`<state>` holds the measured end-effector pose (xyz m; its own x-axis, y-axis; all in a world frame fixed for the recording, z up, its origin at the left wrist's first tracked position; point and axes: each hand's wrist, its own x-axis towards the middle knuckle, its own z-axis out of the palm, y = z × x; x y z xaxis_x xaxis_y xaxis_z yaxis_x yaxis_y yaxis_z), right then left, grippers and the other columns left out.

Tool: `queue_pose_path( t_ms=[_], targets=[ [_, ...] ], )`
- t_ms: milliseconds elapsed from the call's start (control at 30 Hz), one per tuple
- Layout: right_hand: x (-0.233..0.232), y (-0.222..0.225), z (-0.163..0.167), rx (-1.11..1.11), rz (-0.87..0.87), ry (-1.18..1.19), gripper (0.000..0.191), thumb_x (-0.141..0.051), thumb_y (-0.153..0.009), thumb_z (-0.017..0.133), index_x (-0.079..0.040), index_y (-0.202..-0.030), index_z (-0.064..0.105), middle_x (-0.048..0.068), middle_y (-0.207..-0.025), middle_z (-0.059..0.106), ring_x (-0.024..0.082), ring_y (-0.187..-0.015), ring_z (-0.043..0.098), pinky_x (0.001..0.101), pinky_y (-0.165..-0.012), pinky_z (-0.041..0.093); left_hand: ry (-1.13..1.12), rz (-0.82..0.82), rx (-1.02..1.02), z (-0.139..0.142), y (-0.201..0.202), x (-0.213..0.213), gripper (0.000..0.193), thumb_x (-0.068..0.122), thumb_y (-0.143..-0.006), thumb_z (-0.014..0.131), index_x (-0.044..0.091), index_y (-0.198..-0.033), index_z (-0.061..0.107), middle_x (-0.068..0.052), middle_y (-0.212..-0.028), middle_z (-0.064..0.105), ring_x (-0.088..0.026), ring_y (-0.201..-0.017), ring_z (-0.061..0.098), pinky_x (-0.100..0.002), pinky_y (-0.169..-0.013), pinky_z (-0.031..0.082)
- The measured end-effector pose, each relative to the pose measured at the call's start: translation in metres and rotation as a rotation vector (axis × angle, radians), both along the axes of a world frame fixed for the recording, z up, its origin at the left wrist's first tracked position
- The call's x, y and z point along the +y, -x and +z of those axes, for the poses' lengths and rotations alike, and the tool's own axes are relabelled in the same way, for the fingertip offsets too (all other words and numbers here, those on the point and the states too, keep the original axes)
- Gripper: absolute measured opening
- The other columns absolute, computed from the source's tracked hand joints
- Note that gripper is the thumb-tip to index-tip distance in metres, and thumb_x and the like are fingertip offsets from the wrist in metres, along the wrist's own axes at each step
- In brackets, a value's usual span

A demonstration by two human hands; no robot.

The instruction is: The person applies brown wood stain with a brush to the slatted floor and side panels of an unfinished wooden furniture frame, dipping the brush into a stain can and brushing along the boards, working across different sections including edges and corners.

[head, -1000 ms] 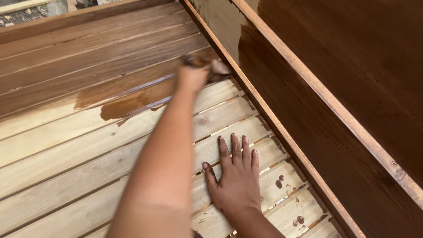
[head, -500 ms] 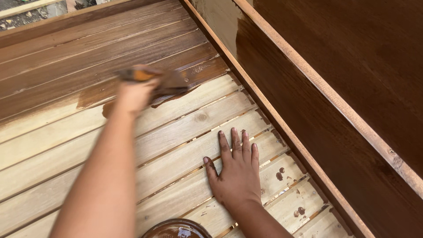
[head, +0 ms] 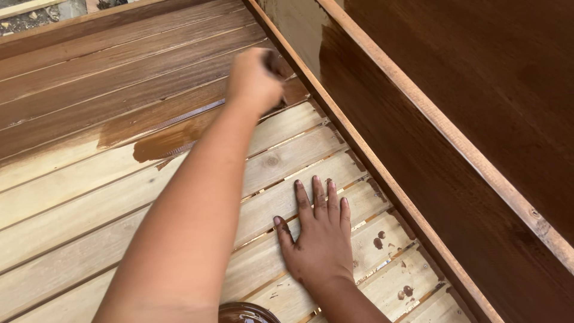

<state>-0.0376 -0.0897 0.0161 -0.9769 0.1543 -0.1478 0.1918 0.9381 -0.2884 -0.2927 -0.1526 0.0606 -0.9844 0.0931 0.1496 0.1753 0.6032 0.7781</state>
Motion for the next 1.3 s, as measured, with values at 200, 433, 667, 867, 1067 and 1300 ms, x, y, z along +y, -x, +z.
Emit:
queue_pose_path(
  t_ms=[200, 433, 667, 867, 1067, 1300],
  targets=[
    [0.002, -0.001, -0.001, 0.008, 0.02, -0.04, 0.083, -0.057, -0.091, 0.038, -0.018, -0.161, 0.017, 0.013, -0.17, 0.007, 0.033, -0.155, -0.005, 0.0491, -0.121, -0.003, -0.468, 0.19, -0.055, -0.025, -0.011, 0.027, 0.014, 0.009, -0.082, 0.077, 0.015, -0.09, 0.067, -0.007, -0.098, 0.075, -0.019, -0.084, 0.076, -0.033, -0.074, 0.065],
    [0.001, -0.002, -0.003, 0.021, 0.018, -0.019, 0.081, -0.057, -0.094, 0.036, -0.018, -0.161, 0.017, 0.014, -0.169, 0.007, 0.034, -0.155, -0.005, 0.0502, -0.119, -0.004, -0.129, 0.148, -0.041, -0.019, 0.015, 0.012, 0.016, 0.008, -0.081, 0.078, 0.011, -0.093, 0.068, -0.008, -0.096, 0.076, -0.021, -0.087, 0.075, -0.036, -0.081, 0.063],
    [0.003, -0.001, -0.003, 0.033, 0.025, -0.027, 0.081, -0.057, -0.094, 0.036, -0.017, -0.161, 0.017, 0.015, -0.169, 0.006, 0.034, -0.155, -0.006, 0.0513, -0.12, -0.003, -0.365, 0.22, -0.042, -0.023, -0.004, 0.036, 0.01, 0.011, -0.082, 0.078, 0.012, -0.089, 0.072, -0.006, -0.095, 0.077, -0.02, -0.087, 0.075, -0.035, -0.08, 0.059],
    [0.001, -0.001, 0.0, -0.019, 0.005, 0.003, 0.08, -0.058, -0.094, 0.035, -0.02, -0.162, 0.015, 0.012, -0.17, 0.006, 0.033, -0.155, -0.006, 0.0474, -0.119, -0.004, -0.237, 0.158, -0.075, -0.026, 0.038, -0.019, 0.024, 0.008, -0.078, 0.078, 0.01, -0.098, 0.066, -0.009, -0.099, 0.076, -0.021, -0.089, 0.076, -0.036, -0.079, 0.062],
    [0.001, 0.001, 0.002, -0.009, 0.008, -0.027, 0.082, -0.058, -0.093, 0.037, -0.019, -0.162, 0.015, 0.013, -0.169, 0.007, 0.033, -0.155, -0.005, 0.0481, -0.119, -0.004, -0.477, 0.214, -0.037, -0.066, 0.048, 0.009, 0.031, 0.01, -0.082, 0.08, 0.009, -0.109, 0.066, -0.008, -0.104, 0.076, -0.021, -0.093, 0.075, -0.034, -0.083, 0.06],
    [0.001, 0.002, 0.005, -0.051, 0.028, -0.025, 0.081, -0.059, -0.093, 0.029, -0.021, -0.162, 0.009, 0.011, -0.169, 0.001, 0.031, -0.155, -0.009, 0.0486, -0.119, -0.006, -0.158, 0.23, -0.23, -0.057, 0.035, -0.081, 0.026, 0.017, -0.089, 0.078, 0.01, -0.109, 0.062, -0.01, -0.102, 0.072, -0.022, -0.088, 0.072, -0.035, -0.077, 0.059]
  ],
)
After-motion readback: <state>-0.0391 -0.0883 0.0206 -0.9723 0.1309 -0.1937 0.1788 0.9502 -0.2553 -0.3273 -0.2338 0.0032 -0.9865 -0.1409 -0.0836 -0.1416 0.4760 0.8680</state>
